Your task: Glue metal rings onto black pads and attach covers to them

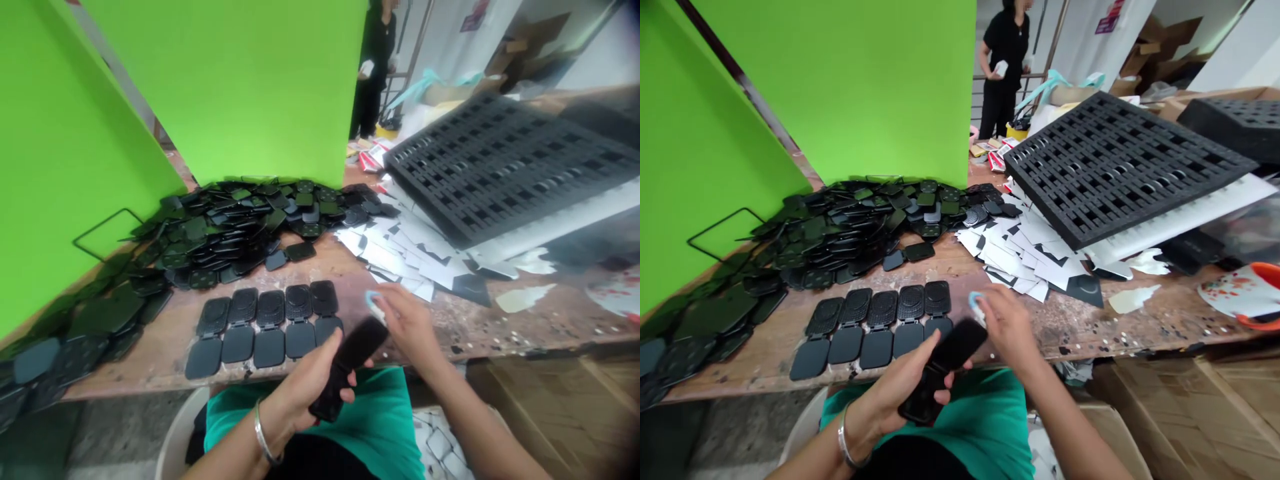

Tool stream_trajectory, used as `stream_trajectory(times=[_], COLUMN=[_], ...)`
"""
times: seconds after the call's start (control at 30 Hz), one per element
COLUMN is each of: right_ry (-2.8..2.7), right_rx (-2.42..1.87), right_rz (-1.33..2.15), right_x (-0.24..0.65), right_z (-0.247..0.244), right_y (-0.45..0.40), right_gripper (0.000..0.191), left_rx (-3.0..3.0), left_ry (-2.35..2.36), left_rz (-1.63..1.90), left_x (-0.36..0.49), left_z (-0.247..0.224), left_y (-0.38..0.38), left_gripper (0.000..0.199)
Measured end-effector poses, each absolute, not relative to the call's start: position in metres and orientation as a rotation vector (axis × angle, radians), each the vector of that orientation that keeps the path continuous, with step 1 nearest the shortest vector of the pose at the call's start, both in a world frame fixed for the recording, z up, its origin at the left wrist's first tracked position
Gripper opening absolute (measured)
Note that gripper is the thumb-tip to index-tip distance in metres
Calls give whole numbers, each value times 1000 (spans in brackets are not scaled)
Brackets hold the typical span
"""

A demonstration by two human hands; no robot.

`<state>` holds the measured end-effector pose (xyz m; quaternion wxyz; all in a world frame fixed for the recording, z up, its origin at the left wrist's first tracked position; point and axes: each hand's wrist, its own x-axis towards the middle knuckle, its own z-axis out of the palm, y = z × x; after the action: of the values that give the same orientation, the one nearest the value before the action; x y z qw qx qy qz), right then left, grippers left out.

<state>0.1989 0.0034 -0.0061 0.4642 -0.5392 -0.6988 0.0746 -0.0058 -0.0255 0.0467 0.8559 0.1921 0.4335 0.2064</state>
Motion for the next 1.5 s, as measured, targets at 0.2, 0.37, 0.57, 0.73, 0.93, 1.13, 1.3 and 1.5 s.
stream_trajectory(times=[0.2,0.37,0.57,0.73,0.93,1.13,1.3,1.5], right_ry=[-1625,-1160,-813,-939,-1097,-1070,-1167,-1350], right_rx=[-1679,-1535,-1256,-1248,-1345,-1356,-1596,-1708], right_rz=[-14,1041,1415,1429,1174,1342,1228,939], right_x=[248,187,166,158,141,167,188,172], right_z=[-18,12,37,37,30,24,6,-8], right_y=[-11,-38,-17,-7,-8,18,61,69], right_gripper=[44,48,40,35,23,30,34,37], left_rx=[670,1264,1050,841,703,950,2045,2565], left_ry=[986,1204,907,847,872,1002,1327,1423], left_rz=[611,767,670,662,654,634,738,226], left_x=[-1,15,5,0,5,0,-17,-23], left_z=[50,28,24,18,7,14,11,-3], left_y=[-24,-26,-25,-22,-20,-16,-1,11], left_gripper=[49,65,76,63,67,65,35,49])
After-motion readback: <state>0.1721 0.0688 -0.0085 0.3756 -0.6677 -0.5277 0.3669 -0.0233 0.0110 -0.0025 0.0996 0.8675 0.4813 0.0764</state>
